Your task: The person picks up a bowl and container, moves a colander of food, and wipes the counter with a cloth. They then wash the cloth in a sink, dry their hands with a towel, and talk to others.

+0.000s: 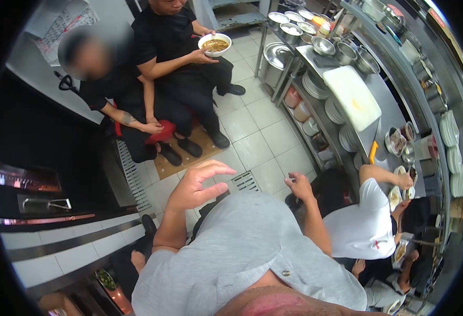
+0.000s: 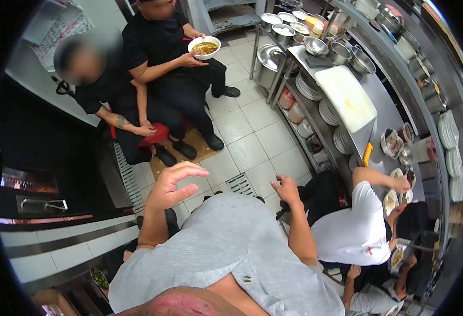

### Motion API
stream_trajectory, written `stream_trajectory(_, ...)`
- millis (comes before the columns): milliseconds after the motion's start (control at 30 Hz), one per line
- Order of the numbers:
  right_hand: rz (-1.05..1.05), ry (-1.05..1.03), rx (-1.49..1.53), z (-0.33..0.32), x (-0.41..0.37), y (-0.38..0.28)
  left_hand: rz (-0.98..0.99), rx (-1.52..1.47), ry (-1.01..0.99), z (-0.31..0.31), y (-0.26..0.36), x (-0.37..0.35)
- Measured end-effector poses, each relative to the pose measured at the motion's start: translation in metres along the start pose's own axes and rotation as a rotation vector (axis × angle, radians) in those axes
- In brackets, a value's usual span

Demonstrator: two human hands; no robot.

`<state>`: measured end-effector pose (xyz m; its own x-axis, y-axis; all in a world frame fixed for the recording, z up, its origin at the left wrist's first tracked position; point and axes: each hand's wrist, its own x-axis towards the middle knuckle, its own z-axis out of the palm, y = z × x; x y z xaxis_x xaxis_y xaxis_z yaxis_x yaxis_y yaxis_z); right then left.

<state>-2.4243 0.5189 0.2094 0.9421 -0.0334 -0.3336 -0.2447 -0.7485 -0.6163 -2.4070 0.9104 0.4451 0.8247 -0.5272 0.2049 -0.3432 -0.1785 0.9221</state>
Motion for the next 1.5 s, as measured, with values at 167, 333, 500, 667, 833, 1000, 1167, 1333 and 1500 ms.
stream_trajectory(167,0.007,-0.084,0.024,-0.009,-0.004,0.023,-0.011,0.024,-0.045,0.034,0.001,0.014)
stream_trajectory(333,-0.029,-0.175,0.036,-0.003,0.007,0.059,-0.157,-0.142,0.348,0.012,-0.026,0.006)
stream_trajectory(500,-0.050,-0.192,-0.001,-0.007,0.022,0.071,-0.057,0.106,0.845,-0.085,0.005,-0.027)
stream_trajectory(667,-0.120,-0.186,-0.075,-0.021,0.042,0.058,0.124,0.384,0.974,-0.115,0.064,-0.052)
stream_trajectory(833,-0.178,-0.187,-0.051,-0.018,0.065,0.048,0.049,0.477,0.994,-0.112,0.069,-0.047)
stream_trajectory(1000,-0.146,-0.209,-0.023,-0.021,0.063,0.050,0.078,0.590,1.002,-0.100,0.060,-0.027)
stream_trajectory(1167,-0.127,-0.226,0.006,-0.018,0.065,0.084,0.146,0.679,0.960,-0.075,0.065,-0.012)
stream_trajectory(1333,0.015,-0.254,0.017,-0.014,0.067,0.094,-0.019,0.454,0.896,-0.107,0.028,-0.001)
stream_trajectory(1500,0.059,-0.216,0.029,-0.018,0.067,0.033,-0.055,0.375,0.831,-0.141,-0.017,-0.002)
